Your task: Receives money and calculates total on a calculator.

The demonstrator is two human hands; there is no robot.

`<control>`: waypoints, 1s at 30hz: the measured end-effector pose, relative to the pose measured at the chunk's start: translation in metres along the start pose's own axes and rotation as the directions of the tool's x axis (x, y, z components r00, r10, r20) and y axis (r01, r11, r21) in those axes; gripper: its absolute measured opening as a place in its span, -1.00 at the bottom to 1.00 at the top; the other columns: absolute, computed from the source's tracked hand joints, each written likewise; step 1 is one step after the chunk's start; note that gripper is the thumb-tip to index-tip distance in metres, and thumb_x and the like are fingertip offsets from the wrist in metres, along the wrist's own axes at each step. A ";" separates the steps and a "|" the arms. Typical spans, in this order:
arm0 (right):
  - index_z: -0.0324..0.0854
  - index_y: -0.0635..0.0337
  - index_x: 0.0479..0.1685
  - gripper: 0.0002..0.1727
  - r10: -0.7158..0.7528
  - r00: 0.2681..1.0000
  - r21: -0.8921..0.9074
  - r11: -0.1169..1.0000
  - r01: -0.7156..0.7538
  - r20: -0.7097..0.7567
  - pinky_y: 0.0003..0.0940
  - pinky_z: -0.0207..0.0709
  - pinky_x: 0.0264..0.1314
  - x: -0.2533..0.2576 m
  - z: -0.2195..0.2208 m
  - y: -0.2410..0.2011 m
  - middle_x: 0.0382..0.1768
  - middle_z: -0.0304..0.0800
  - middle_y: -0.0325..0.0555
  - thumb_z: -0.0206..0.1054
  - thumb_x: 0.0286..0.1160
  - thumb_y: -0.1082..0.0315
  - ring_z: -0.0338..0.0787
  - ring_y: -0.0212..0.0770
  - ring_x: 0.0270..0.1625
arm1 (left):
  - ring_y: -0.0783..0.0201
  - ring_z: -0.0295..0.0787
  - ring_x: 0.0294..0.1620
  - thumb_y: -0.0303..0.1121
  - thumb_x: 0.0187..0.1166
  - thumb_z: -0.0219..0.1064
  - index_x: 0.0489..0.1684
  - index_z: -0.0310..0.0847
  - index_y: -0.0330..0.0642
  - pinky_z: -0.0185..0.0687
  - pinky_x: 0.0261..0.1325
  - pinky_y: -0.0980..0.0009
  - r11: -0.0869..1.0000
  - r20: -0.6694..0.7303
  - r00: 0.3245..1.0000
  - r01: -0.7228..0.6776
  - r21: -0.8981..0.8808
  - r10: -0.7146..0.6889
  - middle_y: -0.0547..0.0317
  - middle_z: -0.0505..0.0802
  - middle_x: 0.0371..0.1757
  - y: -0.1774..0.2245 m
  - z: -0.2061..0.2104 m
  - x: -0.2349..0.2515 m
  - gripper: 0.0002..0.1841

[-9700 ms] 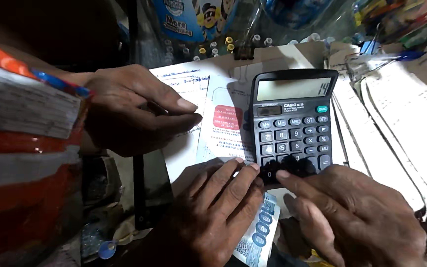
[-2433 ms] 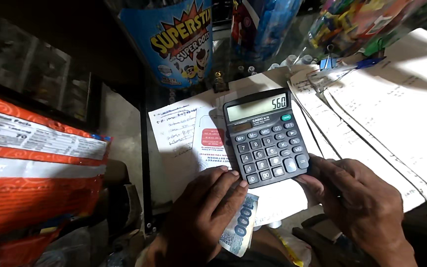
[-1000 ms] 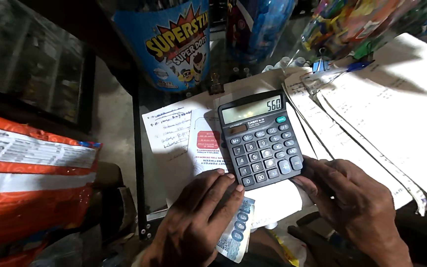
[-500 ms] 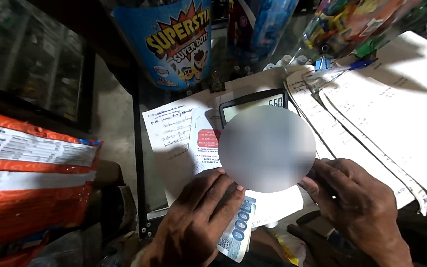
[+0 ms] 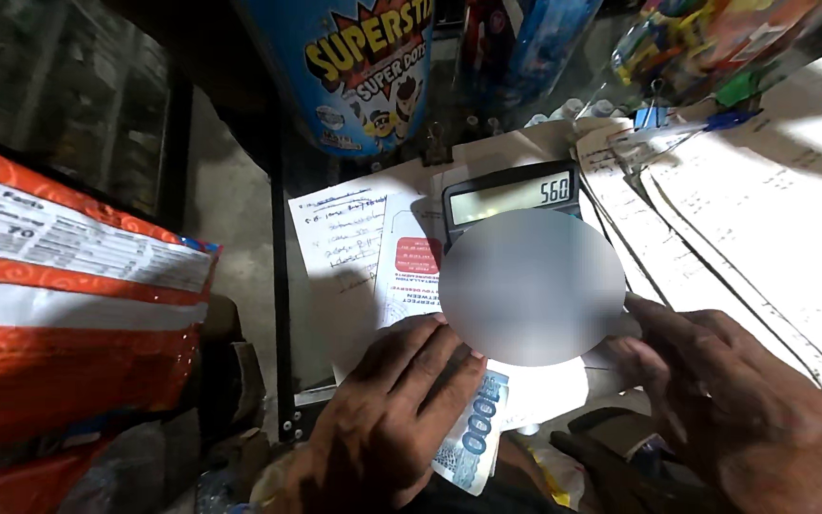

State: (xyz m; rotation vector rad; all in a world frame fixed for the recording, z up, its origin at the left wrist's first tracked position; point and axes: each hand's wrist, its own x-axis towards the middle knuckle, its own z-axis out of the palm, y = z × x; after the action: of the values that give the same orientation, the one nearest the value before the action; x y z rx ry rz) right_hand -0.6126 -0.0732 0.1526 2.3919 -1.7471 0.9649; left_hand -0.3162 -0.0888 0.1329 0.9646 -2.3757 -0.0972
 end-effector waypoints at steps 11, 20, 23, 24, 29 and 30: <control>0.84 0.17 0.11 -0.52 -0.270 0.963 0.077 0.960 0.271 -0.018 -0.33 0.47 -0.32 0.022 0.029 -0.035 -0.46 0.74 -0.03 0.00 0.83 0.12 0.67 -0.15 -0.36 | 0.01 0.67 0.47 -0.42 0.72 0.10 0.37 0.69 -0.07 0.57 0.45 0.19 1.000 -0.019 1.000 -0.001 -0.019 0.000 -0.03 0.81 0.36 0.001 0.001 -0.001 -0.64; 0.87 0.22 -0.06 -0.54 -0.313 0.949 -0.048 0.948 0.314 0.031 -0.28 0.44 -0.38 0.036 0.027 -0.042 -0.46 0.79 -0.01 0.04 0.80 0.18 0.68 -0.10 -0.39 | 0.01 0.67 0.47 -0.43 0.71 0.10 0.35 0.70 -0.10 0.55 0.46 0.17 1.000 -0.032 0.999 0.004 -0.028 -0.005 -0.01 0.83 0.34 0.002 0.001 -0.001 -0.64; 0.88 0.24 -0.06 -0.53 -0.312 0.947 -0.067 0.946 0.317 0.072 -0.25 0.46 -0.40 0.036 0.028 -0.043 -0.45 0.79 0.00 0.02 0.81 0.19 0.71 -0.08 -0.39 | 0.00 0.67 0.47 -0.41 0.72 0.11 0.36 0.70 -0.11 0.54 0.47 0.17 0.999 -0.032 1.000 -0.001 -0.034 0.000 -0.01 0.84 0.33 0.002 0.001 0.000 -0.65; 0.87 0.24 -0.06 -0.52 -0.307 0.949 -0.057 0.949 0.311 0.073 -0.25 0.45 -0.40 0.035 0.027 -0.043 -0.46 0.79 0.00 0.02 0.81 0.19 0.70 -0.08 -0.40 | -0.01 0.67 0.46 -0.40 0.72 0.11 0.35 0.71 -0.11 0.54 0.47 0.17 0.999 -0.036 0.999 -0.003 -0.038 0.002 -0.02 0.84 0.33 0.001 0.002 -0.001 -0.65; 0.84 0.23 0.01 -0.52 -0.337 0.941 0.044 0.941 0.336 0.020 -0.29 0.47 -0.34 0.029 0.022 -0.051 -0.45 0.75 0.00 -0.01 0.82 0.15 0.67 -0.10 -0.37 | 0.01 0.69 0.46 -0.41 0.72 0.15 0.30 0.73 -0.11 0.57 0.47 0.16 0.999 -0.047 0.999 0.005 -0.042 -0.007 -0.01 0.84 0.32 0.002 0.001 -0.001 -0.68; 0.83 0.23 0.01 -0.52 -0.344 0.939 0.052 0.938 0.343 0.019 -0.27 0.47 -0.33 0.028 0.022 -0.054 -0.45 0.75 0.00 -0.01 0.82 0.15 0.66 -0.09 -0.37 | 0.01 0.68 0.46 -0.42 0.72 0.15 0.31 0.73 -0.10 0.57 0.47 0.17 0.999 -0.047 0.999 0.006 -0.039 -0.008 -0.01 0.84 0.32 0.002 0.002 -0.001 -0.68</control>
State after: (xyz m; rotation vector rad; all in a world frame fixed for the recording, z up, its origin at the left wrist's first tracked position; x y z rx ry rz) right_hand -0.5505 -0.0856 0.1658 2.6280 -1.2584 0.9346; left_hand -0.3180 -0.0870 0.1318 0.9462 -2.3190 -0.1219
